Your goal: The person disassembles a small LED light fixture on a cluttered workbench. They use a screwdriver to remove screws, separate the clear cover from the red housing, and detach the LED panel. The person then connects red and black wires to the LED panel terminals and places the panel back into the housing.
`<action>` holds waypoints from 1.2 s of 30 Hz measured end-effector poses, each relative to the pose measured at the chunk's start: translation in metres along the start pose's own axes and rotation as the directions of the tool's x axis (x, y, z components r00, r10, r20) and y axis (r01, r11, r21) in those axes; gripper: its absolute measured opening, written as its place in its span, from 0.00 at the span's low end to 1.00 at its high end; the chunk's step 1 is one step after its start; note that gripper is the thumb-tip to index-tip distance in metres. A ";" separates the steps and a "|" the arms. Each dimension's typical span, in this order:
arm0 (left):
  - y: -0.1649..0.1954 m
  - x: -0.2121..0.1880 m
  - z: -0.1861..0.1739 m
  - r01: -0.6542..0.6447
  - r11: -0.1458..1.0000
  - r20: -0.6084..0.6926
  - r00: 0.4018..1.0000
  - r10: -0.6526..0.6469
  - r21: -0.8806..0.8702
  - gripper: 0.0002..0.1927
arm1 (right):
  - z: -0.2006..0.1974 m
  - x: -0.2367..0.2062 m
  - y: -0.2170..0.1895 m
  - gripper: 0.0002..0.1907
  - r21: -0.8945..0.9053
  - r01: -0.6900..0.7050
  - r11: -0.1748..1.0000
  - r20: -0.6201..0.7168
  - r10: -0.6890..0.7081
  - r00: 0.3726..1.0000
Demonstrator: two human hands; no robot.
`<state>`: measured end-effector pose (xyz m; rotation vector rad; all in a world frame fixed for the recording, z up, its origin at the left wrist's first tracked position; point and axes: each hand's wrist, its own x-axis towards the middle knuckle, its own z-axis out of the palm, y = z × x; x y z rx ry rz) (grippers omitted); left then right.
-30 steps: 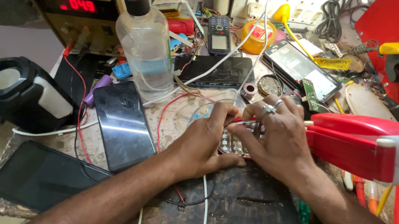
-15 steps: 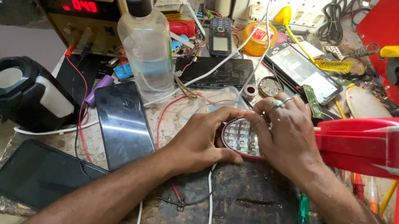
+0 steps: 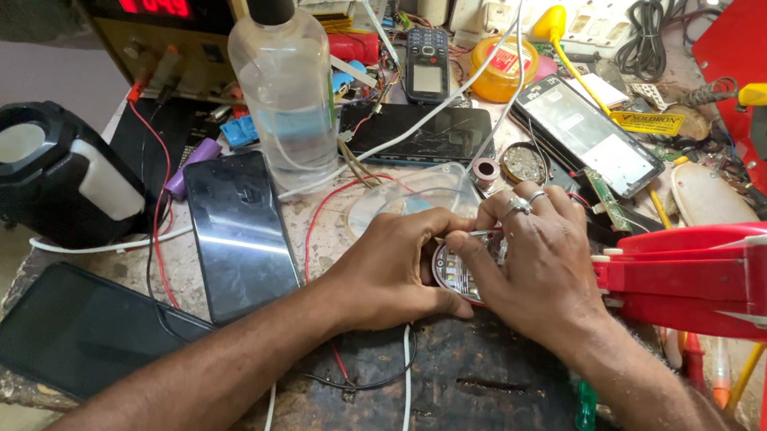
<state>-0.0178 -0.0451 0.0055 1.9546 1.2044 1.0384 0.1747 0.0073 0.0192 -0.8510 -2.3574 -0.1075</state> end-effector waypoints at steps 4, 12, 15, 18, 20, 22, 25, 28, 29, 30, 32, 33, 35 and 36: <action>0.003 0.001 -0.001 0.055 0.998 0.005 0.998 -0.055 0.031 0.37 | 0.001 0.000 0.003 0.17 0.001 -0.064 0.998 0.074 0.064 0.995; -0.002 0.000 0.001 0.013 1.000 -0.005 1.000 -0.013 -0.016 0.36 | -0.020 0.022 0.011 0.14 0.041 -0.250 0.968 0.374 0.217 0.902; -0.003 0.000 0.003 -0.029 0.997 -0.021 0.999 0.027 -0.071 0.36 | -0.044 0.028 0.020 0.14 0.115 -0.278 0.954 0.522 0.180 0.834; -0.003 0.000 0.003 -0.027 0.999 -0.019 0.999 0.027 -0.025 0.35 | -0.050 0.030 0.019 0.15 0.150 -0.120 0.981 0.484 0.033 0.874; -0.003 0.000 0.004 -0.010 1.000 -0.011 1.000 0.010 -0.027 0.36 | -0.050 0.035 0.018 0.16 0.097 -0.318 0.943 0.586 0.204 0.784; -0.003 0.000 0.005 -0.053 0.998 -0.028 0.998 0.053 0.028 0.36 | -0.050 0.039 0.016 0.15 0.102 -0.346 0.933 0.603 0.219 0.767; -0.004 0.000 0.006 -0.174 0.977 -0.064 0.981 0.183 0.125 0.36 | -0.050 0.046 0.013 0.12 0.139 -0.215 0.967 0.567 0.101 0.817; -0.003 -0.002 0.006 -0.184 0.977 -0.051 0.980 0.190 0.103 0.36 | -0.050 0.050 0.014 0.14 0.020 -0.244 0.970 0.649 0.173 0.741; -0.003 -0.002 0.006 -0.159 0.981 -0.035 0.986 0.164 0.109 0.35 | -0.050 0.049 0.015 0.15 -0.039 -0.252 0.967 0.670 0.212 0.711; -0.002 -0.002 0.005 -0.134 0.984 -0.021 0.990 0.138 0.117 0.34 | -0.051 0.047 0.017 0.17 -0.097 -0.257 0.961 0.687 0.252 0.682; -0.001 -0.002 0.005 -0.142 0.984 -0.029 0.989 0.146 0.108 0.34 | -0.051 0.039 0.021 0.29 -0.115 -0.195 0.974 0.717 0.217 0.663; -0.001 -0.002 0.005 -0.145 0.984 -0.032 0.988 0.149 0.105 0.34 | -0.051 0.034 0.023 0.35 -0.121 -0.163 0.979 0.731 0.198 0.653; -0.001 -0.003 0.004 -0.160 0.983 -0.038 0.986 0.164 0.095 0.34 | -0.046 0.023 0.024 0.47 -0.129 0.099 0.987 0.584 -0.005 0.811; -0.001 -0.003 0.005 -0.167 0.982 -0.039 0.984 0.171 0.087 0.33 | -0.045 0.019 0.025 0.53 -0.154 0.222 0.963 0.504 -0.116 0.856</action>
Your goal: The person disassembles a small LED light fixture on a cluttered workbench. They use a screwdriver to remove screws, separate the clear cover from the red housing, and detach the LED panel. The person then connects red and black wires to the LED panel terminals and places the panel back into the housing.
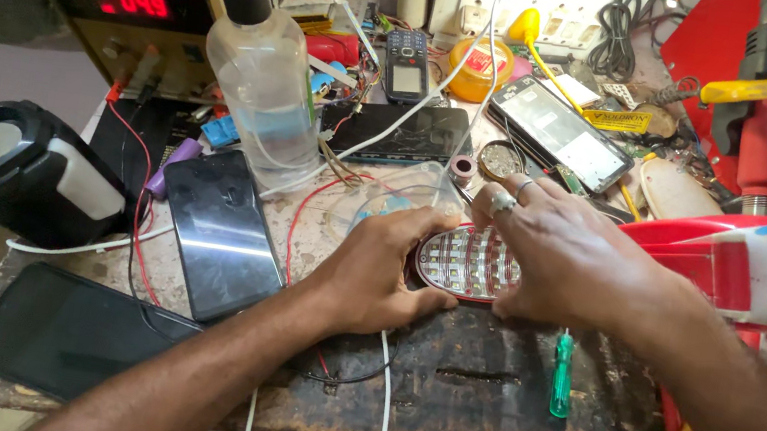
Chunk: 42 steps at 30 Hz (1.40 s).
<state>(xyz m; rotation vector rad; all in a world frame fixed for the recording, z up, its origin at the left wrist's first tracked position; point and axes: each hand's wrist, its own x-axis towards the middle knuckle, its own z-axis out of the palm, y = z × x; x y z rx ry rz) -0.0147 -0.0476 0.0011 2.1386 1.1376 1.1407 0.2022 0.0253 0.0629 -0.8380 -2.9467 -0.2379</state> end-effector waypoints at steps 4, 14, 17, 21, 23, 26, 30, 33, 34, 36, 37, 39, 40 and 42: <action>-0.003 -0.001 0.001 0.036 0.999 0.024 0.999 -0.036 0.005 0.32 | -0.002 -0.004 -0.003 0.55 -0.007 -0.033 0.999 0.061 0.033 0.998; 0.015 0.009 0.013 -0.046 0.899 0.013 0.999 0.044 0.436 0.51 | -0.022 0.014 -0.016 0.42 0.096 -0.053 0.994 0.190 0.034 0.981; 0.023 0.017 0.018 -0.078 0.868 -0.031 0.994 0.107 0.491 0.52 | -0.019 0.014 -0.012 0.41 0.123 0.006 0.992 0.119 -0.021 0.993; 0.028 0.029 0.021 -0.051 0.854 -0.001 0.998 0.060 0.518 0.45 | -0.020 0.013 -0.006 0.42 0.266 -0.019 0.964 0.116 -0.012 0.993; 0.031 0.028 0.023 -0.039 0.847 -0.014 0.998 0.054 0.530 0.42 | -0.022 0.013 -0.006 0.50 0.277 -0.116 0.954 0.166 0.072 0.984; 0.036 0.026 0.026 -0.018 0.843 -0.014 0.999 0.031 0.537 0.38 | -0.023 0.013 -0.007 0.52 0.279 -0.080 0.957 0.137 0.043 0.990; 0.037 0.027 0.024 -0.060 0.836 -0.012 0.997 0.079 0.545 0.37 | -0.017 0.011 -0.002 0.53 0.334 -0.116 0.936 0.151 0.068 0.986; 0.036 0.030 0.023 -0.051 0.810 0.027 0.999 0.043 0.584 0.36 | -0.011 0.013 0.004 0.44 0.265 0.107 0.958 0.020 -0.116 0.993; 0.036 0.031 0.023 -0.054 0.817 0.022 0.998 0.051 0.574 0.37 | -0.010 0.013 0.005 0.47 0.263 0.071 0.962 0.044 -0.085 0.995; 0.036 0.032 0.023 -0.060 0.832 0.012 0.998 0.064 0.552 0.38 | -0.011 0.009 0.002 0.54 0.256 -0.003 0.967 0.094 -0.022 0.995; 0.036 0.032 0.023 -0.061 0.824 0.003 0.997 0.072 0.563 0.39 | -0.012 0.004 -0.001 0.53 0.209 -0.006 0.978 0.060 -0.007 0.998; 0.036 0.033 0.024 -0.063 0.807 -0.017 0.996 0.090 0.588 0.41 | -0.014 -0.016 -0.013 0.51 0.111 -0.014 0.994 -0.014 0.015 1.000; 0.036 0.033 0.023 -0.054 0.813 -0.004 0.998 0.070 0.580 0.39 | -0.016 -0.033 -0.019 0.47 0.204 -0.036 0.978 -0.064 0.050 0.997; 0.038 0.033 0.024 -0.035 0.826 0.022 0.999 0.028 0.562 0.37 | -0.014 -0.074 -0.031 0.35 0.332 -0.279 0.901 0.028 0.286 0.958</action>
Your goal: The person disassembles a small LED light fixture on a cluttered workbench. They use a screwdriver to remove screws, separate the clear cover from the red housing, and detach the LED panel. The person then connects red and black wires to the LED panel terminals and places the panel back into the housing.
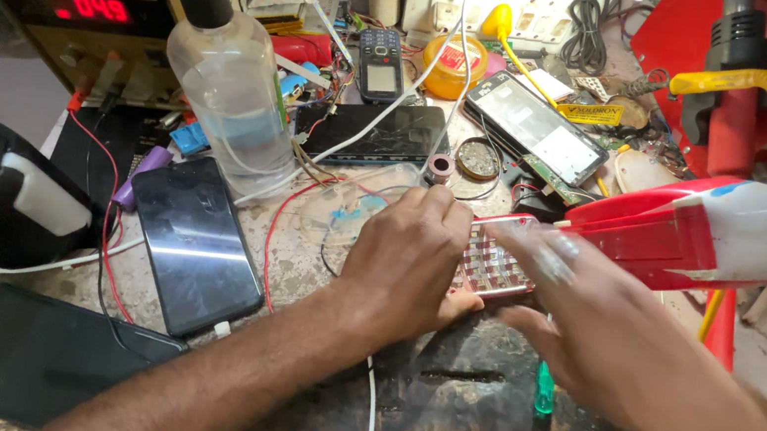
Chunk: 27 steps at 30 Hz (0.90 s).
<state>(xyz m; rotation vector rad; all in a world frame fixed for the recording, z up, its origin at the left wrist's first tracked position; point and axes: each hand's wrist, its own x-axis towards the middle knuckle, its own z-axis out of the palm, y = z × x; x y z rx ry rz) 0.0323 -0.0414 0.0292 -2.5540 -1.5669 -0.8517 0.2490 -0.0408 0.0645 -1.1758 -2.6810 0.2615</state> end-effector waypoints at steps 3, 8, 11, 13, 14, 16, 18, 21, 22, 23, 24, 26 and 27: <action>0.001 0.000 -0.002 -0.002 1.000 0.020 1.000 0.002 0.006 0.36 | 0.008 -0.051 0.022 0.30 -0.026 0.099 0.995 -0.026 -0.099 0.995; 0.002 0.000 -0.005 0.002 1.000 0.009 1.000 -0.003 0.016 0.37 | 0.037 -0.086 0.058 0.24 0.015 0.152 0.988 -0.045 -0.152 0.987; 0.003 0.001 -0.007 0.013 0.999 0.065 0.998 -0.016 0.045 0.37 | 0.045 -0.089 0.064 0.18 0.057 0.115 0.992 -0.041 -0.113 0.993; 0.003 0.003 -0.008 0.014 0.998 0.080 0.997 -0.019 0.060 0.38 | 0.046 -0.086 0.065 0.15 0.056 0.141 0.988 -0.071 -0.137 0.988; 0.003 0.004 -0.009 0.012 0.998 0.079 0.997 -0.017 0.063 0.38 | 0.047 -0.085 0.063 0.13 0.092 0.064 0.994 -0.068 -0.058 0.996; 0.004 0.004 -0.010 0.005 0.998 0.078 0.997 -0.010 0.068 0.38 | 0.048 -0.084 0.060 0.10 0.164 -0.091 0.982 -0.049 0.100 0.994; 0.004 0.005 -0.011 -0.009 0.997 0.076 0.997 0.003 0.078 0.37 | 0.048 -0.088 0.057 0.12 0.203 0.021 0.979 -0.202 0.021 0.979; 0.003 0.005 -0.011 0.000 0.997 0.108 0.994 -0.009 0.082 0.38 | 0.044 -0.104 0.045 0.14 0.401 0.042 0.915 -0.511 0.186 0.839; 0.003 0.006 -0.011 0.001 0.997 0.102 0.995 -0.009 0.079 0.37 | 0.037 -0.104 0.047 0.14 0.438 0.029 0.899 -0.579 0.257 0.774; 0.002 0.006 -0.011 0.002 0.997 0.099 0.995 -0.009 0.074 0.37 | 0.029 -0.102 0.047 0.15 0.467 0.014 0.884 -0.644 0.328 0.691; 0.003 0.005 -0.011 0.000 0.998 0.101 0.995 -0.007 0.066 0.37 | 0.017 -0.096 0.051 0.15 0.478 -0.019 0.878 -0.655 0.370 0.659; 0.002 0.005 -0.011 0.000 0.998 0.099 0.995 -0.005 0.058 0.38 | -0.019 -0.070 0.067 0.16 0.498 -0.129 0.857 -0.595 0.447 0.668; 0.002 0.005 -0.011 0.001 0.998 0.098 0.995 -0.006 0.056 0.38 | -0.049 -0.048 0.082 0.17 0.495 -0.207 0.844 -0.506 0.473 0.721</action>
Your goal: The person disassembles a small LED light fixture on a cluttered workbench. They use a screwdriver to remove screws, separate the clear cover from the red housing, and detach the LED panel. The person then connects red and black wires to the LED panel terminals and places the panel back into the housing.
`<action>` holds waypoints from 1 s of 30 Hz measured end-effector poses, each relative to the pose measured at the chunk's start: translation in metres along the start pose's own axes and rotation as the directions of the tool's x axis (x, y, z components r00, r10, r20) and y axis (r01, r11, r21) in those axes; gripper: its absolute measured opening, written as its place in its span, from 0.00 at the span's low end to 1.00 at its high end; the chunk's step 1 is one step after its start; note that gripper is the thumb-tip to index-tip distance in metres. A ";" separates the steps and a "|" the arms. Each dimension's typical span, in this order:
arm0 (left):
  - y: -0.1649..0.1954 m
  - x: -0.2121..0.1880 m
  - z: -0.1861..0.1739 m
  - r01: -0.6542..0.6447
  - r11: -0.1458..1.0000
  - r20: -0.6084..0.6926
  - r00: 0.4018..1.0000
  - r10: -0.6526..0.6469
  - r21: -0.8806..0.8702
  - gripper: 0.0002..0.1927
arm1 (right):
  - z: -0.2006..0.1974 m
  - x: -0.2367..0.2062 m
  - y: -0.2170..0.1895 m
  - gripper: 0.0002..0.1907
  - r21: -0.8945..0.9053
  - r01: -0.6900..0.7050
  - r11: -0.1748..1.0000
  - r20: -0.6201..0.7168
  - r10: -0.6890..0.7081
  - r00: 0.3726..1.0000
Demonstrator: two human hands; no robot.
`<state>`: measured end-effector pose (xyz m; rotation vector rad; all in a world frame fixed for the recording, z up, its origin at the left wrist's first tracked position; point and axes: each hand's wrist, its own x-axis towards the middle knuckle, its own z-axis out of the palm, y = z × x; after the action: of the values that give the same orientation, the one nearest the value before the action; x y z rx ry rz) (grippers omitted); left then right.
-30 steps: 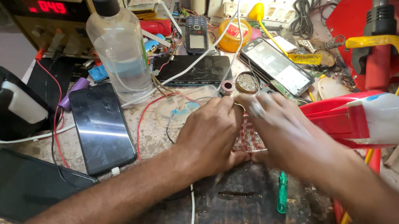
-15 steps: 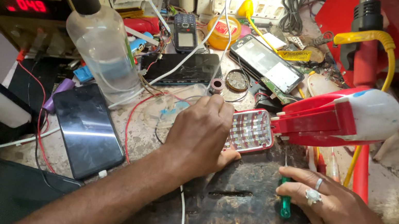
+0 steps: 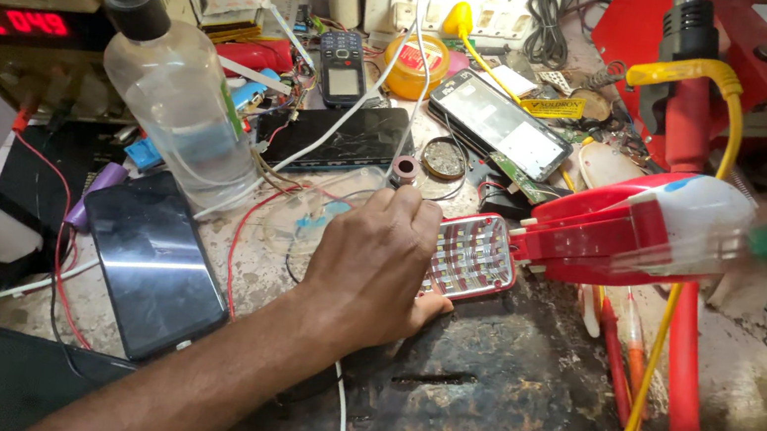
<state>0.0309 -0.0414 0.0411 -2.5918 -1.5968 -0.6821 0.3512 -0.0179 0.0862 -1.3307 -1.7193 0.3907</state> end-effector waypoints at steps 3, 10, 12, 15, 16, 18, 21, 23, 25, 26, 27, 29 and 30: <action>0.000 -0.001 0.000 -0.023 1.000 -0.023 0.999 0.023 0.014 0.38 | -0.004 0.083 -0.024 0.21 -0.125 0.000 0.992 0.343 0.044 0.938; 0.000 -0.005 -0.001 -0.063 0.998 -0.071 0.996 0.062 -0.012 0.36 | 0.077 0.145 -0.057 0.19 -0.104 -0.182 0.978 0.744 0.198 0.638; -0.001 -0.005 -0.002 -0.075 0.997 -0.053 0.996 0.075 -0.004 0.35 | 0.086 0.144 -0.051 0.17 -0.108 -0.252 0.962 0.764 0.242 0.599; -0.006 -0.003 -0.003 -0.084 0.996 -0.005 0.996 0.084 -0.008 0.35 | 0.087 0.143 -0.040 0.16 -0.059 -0.279 0.959 0.779 0.219 0.588; -0.008 -0.002 -0.003 -0.093 0.996 -0.011 0.996 0.093 -0.009 0.35 | 0.086 0.143 -0.038 0.16 -0.050 -0.280 0.959 0.789 0.210 0.577; -0.011 -0.002 -0.004 -0.113 0.994 -0.020 0.993 0.112 -0.012 0.36 | 0.085 0.141 -0.036 0.14 -0.081 -0.274 0.958 0.790 0.229 0.568; -0.013 -0.002 -0.004 -0.122 0.992 -0.023 0.992 0.121 -0.019 0.36 | 0.083 0.140 -0.041 0.12 -0.157 -0.261 0.952 0.744 0.288 0.603; -0.015 -0.002 -0.005 -0.145 0.989 -0.053 0.988 0.144 -0.018 0.37 | 0.080 0.140 -0.046 0.11 -0.153 -0.279 0.948 0.696 0.304 0.651; -0.017 -0.002 -0.007 -0.145 0.989 -0.035 0.989 0.145 -0.004 0.37 | 0.079 0.136 -0.047 0.11 -0.233 -0.205 0.951 0.740 0.310 0.597; -0.020 -0.002 -0.008 -0.134 0.991 -0.002 0.991 0.134 0.009 0.36 | 0.080 0.134 -0.047 0.11 -0.272 -0.168 0.948 0.758 0.318 0.569; -0.023 -0.002 -0.009 -0.124 0.992 0.030 0.992 0.123 0.022 0.36 | 0.082 0.131 -0.046 0.11 -0.248 -0.198 0.948 0.772 0.317 0.551; -0.030 -0.002 -0.012 -0.183 0.982 -0.052 0.981 0.185 0.041 0.39 | 0.087 0.127 -0.042 0.12 -0.198 -0.255 0.947 0.804 0.305 0.510; -0.034 -0.002 -0.014 -0.210 0.976 -0.092 0.972 0.214 0.054 0.40 | 0.090 0.127 -0.041 0.12 -0.177 -0.265 0.948 0.811 0.293 0.507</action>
<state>-0.0034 -0.0304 0.0457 -2.6017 -1.2696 -0.7347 0.2531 0.1036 0.1235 -1.5757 -2.2516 1.3933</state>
